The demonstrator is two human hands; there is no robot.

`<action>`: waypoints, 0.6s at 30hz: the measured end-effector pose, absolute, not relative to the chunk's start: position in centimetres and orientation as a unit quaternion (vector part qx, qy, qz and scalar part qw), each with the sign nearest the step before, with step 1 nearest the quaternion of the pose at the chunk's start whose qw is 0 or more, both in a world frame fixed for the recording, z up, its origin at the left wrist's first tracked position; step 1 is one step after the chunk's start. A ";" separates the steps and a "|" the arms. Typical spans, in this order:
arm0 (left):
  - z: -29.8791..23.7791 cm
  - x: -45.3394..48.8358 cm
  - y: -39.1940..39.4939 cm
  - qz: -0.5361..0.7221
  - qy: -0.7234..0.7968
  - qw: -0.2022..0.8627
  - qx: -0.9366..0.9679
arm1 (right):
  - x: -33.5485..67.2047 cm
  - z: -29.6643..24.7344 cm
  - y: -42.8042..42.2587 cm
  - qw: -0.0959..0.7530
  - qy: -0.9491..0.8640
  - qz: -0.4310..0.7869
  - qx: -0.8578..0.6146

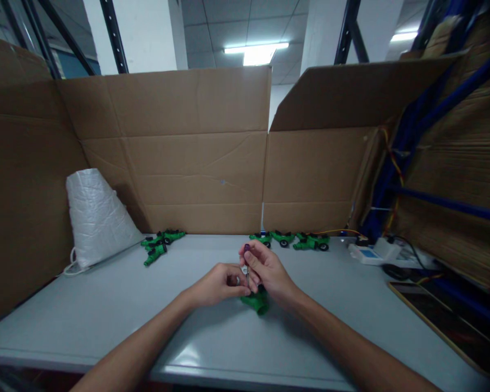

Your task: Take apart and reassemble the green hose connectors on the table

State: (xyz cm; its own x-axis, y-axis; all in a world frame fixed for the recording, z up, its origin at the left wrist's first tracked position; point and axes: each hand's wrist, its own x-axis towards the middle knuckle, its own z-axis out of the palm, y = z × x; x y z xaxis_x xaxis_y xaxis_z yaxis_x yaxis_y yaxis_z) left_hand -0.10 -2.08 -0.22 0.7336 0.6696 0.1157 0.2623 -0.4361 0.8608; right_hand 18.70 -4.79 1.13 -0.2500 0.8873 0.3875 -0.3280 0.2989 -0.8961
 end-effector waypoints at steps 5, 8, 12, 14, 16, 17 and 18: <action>0.0 -0.1 -2.3 0.237 0.289 0.447 0.813 | 18.5 1.3 -4.9 0.567 -0.580 0.532 -0.242; 0.2 0.0 -2.4 0.233 0.287 0.455 0.810 | 18.5 1.3 -5.0 0.565 -0.586 0.530 -0.240; 0.2 0.0 -2.5 0.239 0.279 0.460 0.808 | 18.6 1.2 -5.1 0.570 -0.592 0.511 -0.252; 0.2 0.1 -2.5 0.242 0.277 0.456 0.810 | 18.6 1.2 -5.1 0.576 -0.594 0.496 -0.263; 0.2 0.1 -2.5 0.240 0.277 0.450 0.815 | 18.7 1.1 -5.1 0.582 -0.595 0.484 -0.270; 0.3 0.1 -2.5 0.237 0.276 0.445 0.818 | 18.7 1.1 -5.1 0.583 -0.596 0.482 -0.271; 0.4 0.1 -2.5 0.237 0.275 0.441 0.821 | 18.6 1.1 -5.1 0.583 -0.596 0.483 -0.268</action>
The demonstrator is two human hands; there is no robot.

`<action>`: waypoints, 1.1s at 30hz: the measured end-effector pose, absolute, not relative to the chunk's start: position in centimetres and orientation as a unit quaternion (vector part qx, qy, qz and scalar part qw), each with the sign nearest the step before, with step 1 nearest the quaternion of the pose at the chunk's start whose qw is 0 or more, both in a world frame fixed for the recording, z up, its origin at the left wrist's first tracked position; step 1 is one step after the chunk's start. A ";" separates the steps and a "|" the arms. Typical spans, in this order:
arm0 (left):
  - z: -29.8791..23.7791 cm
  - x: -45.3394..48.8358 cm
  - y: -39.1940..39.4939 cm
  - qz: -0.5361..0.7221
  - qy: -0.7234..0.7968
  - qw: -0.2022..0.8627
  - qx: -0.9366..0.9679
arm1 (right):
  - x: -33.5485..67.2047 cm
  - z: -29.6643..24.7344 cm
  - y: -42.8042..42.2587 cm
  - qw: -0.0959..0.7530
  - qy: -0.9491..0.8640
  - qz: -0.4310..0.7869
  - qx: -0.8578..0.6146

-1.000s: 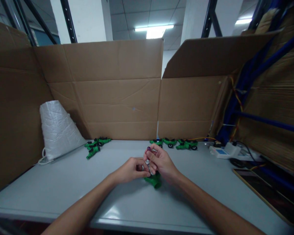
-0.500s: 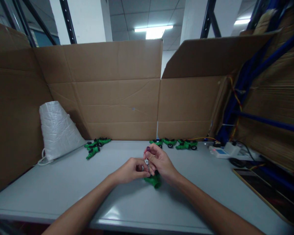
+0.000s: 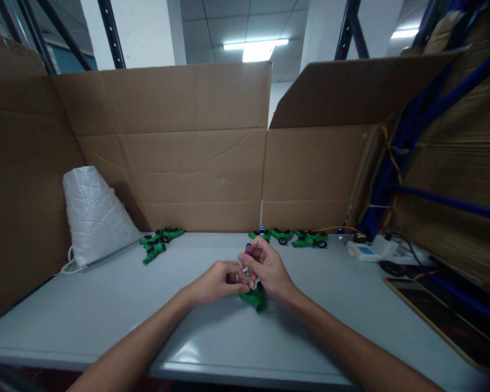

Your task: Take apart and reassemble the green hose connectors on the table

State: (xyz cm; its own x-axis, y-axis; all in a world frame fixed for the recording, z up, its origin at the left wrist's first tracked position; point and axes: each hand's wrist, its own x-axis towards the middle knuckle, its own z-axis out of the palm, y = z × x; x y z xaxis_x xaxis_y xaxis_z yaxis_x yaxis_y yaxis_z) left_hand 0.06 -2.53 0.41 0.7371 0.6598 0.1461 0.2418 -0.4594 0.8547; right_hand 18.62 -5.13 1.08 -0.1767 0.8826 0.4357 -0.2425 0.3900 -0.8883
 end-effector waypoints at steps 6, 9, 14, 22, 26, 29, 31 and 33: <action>1.3 0.1 -2.7 0.241 0.254 0.433 0.831 | 18.5 1.1 -4.8 0.563 -0.617 0.495 -0.238; 1.3 0.1 -2.6 0.237 0.260 0.418 0.838 | 18.5 1.2 -4.7 0.557 -0.622 0.498 -0.233; 0.8 -0.1 -2.2 0.227 0.280 0.394 0.845 | 18.4 1.3 -4.8 0.569 -0.615 0.494 -0.231; 0.3 -0.5 -1.4 0.216 0.284 0.360 0.862 | 18.2 1.3 -5.0 0.574 -0.635 0.439 -0.274; 0.3 -0.5 -1.1 0.216 0.278 0.349 0.868 | 18.2 1.6 -5.3 0.588 -0.632 0.412 -0.292; 0.2 -0.7 -0.9 0.221 0.284 0.344 0.867 | 18.2 1.9 -5.4 0.584 -0.635 0.408 -0.299; 0.1 -0.8 -0.8 0.222 0.288 0.338 0.868 | 18.2 2.1 -5.5 0.587 -0.634 0.401 -0.305; -0.2 -1.0 -0.7 0.214 0.297 0.337 0.867 | 18.3 2.2 -5.6 0.581 -0.636 0.401 -0.313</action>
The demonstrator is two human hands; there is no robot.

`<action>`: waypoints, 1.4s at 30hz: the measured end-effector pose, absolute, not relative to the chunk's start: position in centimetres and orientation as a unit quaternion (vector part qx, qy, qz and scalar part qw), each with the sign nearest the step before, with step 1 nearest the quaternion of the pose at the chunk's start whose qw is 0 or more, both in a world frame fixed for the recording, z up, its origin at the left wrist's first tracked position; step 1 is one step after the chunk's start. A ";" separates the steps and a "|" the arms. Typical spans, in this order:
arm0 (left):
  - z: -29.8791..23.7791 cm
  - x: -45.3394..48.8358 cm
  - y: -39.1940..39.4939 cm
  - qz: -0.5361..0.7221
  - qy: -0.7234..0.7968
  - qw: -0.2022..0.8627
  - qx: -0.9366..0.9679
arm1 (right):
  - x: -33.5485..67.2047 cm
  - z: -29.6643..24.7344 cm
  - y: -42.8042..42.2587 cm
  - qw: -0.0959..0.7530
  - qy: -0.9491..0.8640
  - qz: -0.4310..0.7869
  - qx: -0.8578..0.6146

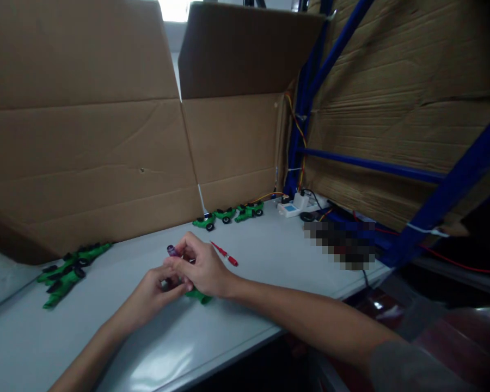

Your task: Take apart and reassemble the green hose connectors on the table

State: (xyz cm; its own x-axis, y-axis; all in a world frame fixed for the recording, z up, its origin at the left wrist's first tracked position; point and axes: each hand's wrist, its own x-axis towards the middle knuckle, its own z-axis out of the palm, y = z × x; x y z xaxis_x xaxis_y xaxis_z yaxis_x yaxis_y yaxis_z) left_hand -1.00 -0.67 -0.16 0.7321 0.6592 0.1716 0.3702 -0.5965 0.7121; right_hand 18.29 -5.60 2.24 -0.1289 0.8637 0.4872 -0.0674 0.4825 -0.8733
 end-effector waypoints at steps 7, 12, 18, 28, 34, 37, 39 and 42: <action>-1.1 -1.4 -1.1 0.227 0.305 0.412 0.828 | 18.4 2.2 -6.4 0.545 -0.675 0.385 -0.316; -0.6 -1.4 -1.6 0.221 0.298 0.425 0.826 | 18.3 2.1 -6.7 0.524 -0.692 0.394 -0.303; -0.4 -1.2 -1.8 0.227 0.286 0.430 0.826 | 18.6 2.2 -6.3 0.519 -0.695 0.396 -0.301; -1.2 -1.6 -1.8 0.231 0.308 0.434 0.815 | 18.3 2.0 -6.7 0.531 -0.679 0.382 -0.334; -0.8 -1.6 -2.0 0.220 0.330 0.445 0.803 | 18.2 2.0 -6.6 0.556 -0.693 0.322 -0.327; -0.4 -1.3 -2.1 0.231 0.332 0.452 0.795 | 18.2 2.0 -6.4 0.567 -0.671 0.331 -0.343; -0.2 -1.3 -2.1 0.229 0.322 0.446 0.803 | 18.2 2.0 -6.3 0.567 -0.657 0.355 -0.348; -0.3 -1.6 -1.8 0.227 0.330 0.402 0.823 | 18.4 2.0 -6.2 0.558 -0.647 0.391 -0.343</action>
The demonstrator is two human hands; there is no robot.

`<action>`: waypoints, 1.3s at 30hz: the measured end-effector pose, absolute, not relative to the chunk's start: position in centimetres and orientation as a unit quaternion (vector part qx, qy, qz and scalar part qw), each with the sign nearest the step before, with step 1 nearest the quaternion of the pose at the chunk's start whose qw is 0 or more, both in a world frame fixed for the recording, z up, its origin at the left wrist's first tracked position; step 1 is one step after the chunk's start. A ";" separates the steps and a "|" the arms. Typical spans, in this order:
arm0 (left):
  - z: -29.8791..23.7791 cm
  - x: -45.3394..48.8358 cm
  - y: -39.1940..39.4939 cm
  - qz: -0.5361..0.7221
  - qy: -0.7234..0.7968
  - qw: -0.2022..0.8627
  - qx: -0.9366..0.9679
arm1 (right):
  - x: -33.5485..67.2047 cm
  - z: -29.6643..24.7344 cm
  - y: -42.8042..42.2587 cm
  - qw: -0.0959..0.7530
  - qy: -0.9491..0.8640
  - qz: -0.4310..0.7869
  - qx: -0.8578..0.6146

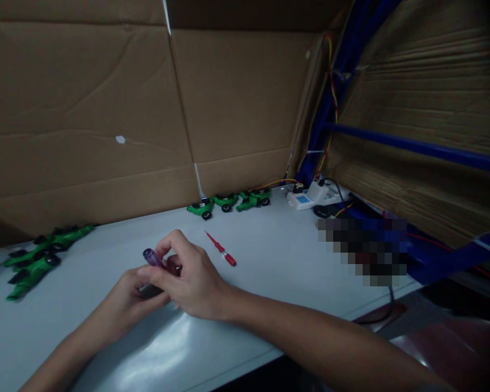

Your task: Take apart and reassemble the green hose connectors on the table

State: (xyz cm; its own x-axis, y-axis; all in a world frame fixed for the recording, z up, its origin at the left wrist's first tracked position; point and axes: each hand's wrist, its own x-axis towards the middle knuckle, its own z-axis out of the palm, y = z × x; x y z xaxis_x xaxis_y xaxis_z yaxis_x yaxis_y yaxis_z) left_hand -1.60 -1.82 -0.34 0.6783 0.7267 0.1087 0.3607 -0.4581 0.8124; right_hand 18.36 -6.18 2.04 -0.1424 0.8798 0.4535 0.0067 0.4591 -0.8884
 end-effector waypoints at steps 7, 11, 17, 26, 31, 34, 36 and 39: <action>-0.2 -1.7 -1.5 0.206 0.318 0.353 0.855 | 19.1 2.7 -6.4 0.535 -0.676 0.394 -0.319; 0.5 -1.2 -1.8 0.203 0.305 0.354 0.860 | 19.1 2.6 -6.5 0.521 -0.689 0.407 -0.297; 0.3 -1.1 -1.8 0.208 0.297 0.378 0.852 | 18.6 2.2 -6.3 0.525 -0.679 0.409 -0.311; -0.4 -1.2 -1.8 0.214 0.302 0.405 0.836 | 18.5 2.2 -6.5 0.521 -0.680 0.398 -0.329; -0.9 -1.6 -1.4 0.214 0.302 0.366 0.854 | 18.3 2.2 -6.4 0.537 -0.659 0.398 -0.343; -0.8 -1.7 -1.3 0.208 0.305 0.350 0.861 | 18.5 2.3 -6.4 0.543 -0.659 0.393 -0.342; -0.5 -1.6 -1.4 0.210 0.302 0.340 0.865 | 18.7 2.4 -6.4 0.544 -0.670 0.382 -0.331; 0.0 -1.4 -1.4 0.223 0.297 0.326 0.869 | 19.0 2.6 -6.4 0.537 -0.691 0.371 -0.312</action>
State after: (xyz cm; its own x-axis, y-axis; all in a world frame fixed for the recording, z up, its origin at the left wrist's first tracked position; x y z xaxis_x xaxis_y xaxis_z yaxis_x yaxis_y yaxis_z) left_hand -1.37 -1.43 0.01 0.7244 0.6613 0.1947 0.3704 -0.6116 0.6991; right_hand 19.00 -6.42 2.63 -0.2295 0.8290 0.5100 0.0322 0.5302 -0.8473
